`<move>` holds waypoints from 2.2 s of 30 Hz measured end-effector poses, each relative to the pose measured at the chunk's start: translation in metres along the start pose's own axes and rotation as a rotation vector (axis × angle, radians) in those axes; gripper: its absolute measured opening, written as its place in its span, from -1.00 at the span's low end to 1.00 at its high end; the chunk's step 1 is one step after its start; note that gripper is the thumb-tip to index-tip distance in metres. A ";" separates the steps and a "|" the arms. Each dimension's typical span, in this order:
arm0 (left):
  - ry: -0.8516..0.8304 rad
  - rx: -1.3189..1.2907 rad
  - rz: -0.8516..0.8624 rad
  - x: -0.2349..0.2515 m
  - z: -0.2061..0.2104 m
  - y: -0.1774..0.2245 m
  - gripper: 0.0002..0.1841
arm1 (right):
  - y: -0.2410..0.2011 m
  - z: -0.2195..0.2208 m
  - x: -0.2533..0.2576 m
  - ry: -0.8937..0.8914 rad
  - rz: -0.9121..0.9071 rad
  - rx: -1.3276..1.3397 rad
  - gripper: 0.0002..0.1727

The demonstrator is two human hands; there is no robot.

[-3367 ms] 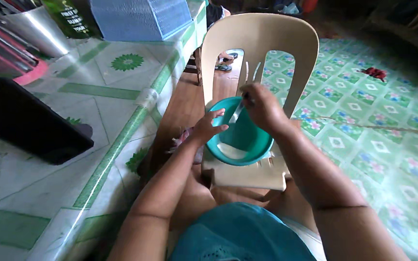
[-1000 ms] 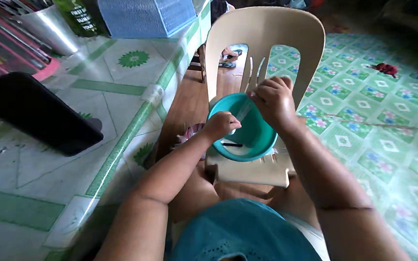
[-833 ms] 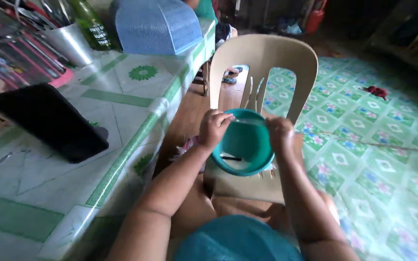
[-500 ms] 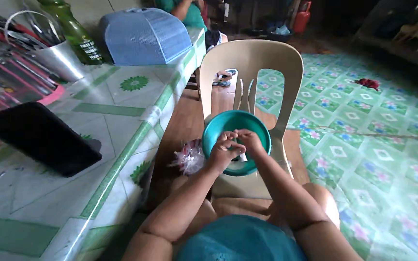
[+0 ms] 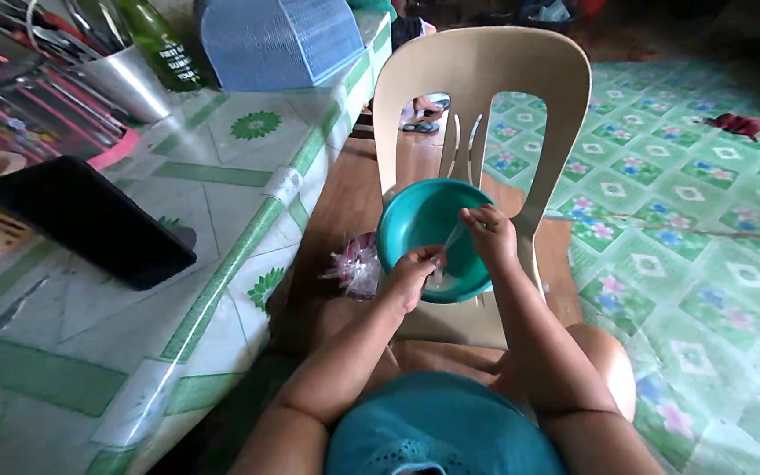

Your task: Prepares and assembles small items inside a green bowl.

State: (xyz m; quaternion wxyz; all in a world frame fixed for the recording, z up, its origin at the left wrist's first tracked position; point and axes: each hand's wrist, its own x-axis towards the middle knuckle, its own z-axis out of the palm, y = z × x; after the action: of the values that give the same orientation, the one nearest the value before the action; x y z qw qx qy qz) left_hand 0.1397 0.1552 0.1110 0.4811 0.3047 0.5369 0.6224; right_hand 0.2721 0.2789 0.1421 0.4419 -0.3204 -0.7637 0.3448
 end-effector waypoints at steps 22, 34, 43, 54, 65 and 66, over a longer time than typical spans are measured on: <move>0.321 -0.245 -0.055 -0.003 0.060 -0.025 -0.78 | 0.033 0.026 -0.066 0.179 -0.392 -0.325 -0.85; -0.037 0.409 0.278 -0.006 0.018 -0.026 -0.77 | 0.038 0.007 -0.063 -0.059 -0.040 0.110 -0.86; -0.072 0.252 0.198 -0.015 0.015 -0.019 -0.79 | 0.047 0.010 -0.060 -0.130 -0.211 0.188 -0.83; 0.201 0.192 0.203 -0.023 0.021 -0.026 -0.78 | 0.038 0.015 -0.067 -0.064 -0.302 0.127 -0.87; 0.213 -0.337 -0.162 -0.026 0.026 -0.019 -0.76 | 0.033 0.021 -0.074 -0.191 -0.081 0.318 -0.82; 0.236 -0.454 -0.242 -0.027 0.029 -0.017 -0.75 | 0.034 0.025 -0.078 -0.165 -0.050 0.540 -0.86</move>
State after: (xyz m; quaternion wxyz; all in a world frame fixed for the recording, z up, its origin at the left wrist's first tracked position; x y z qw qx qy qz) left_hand 0.1798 0.1408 0.1056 0.5420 0.0483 0.4685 0.6960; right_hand 0.2878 0.2300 0.0704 0.4559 -0.1427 -0.6853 0.5497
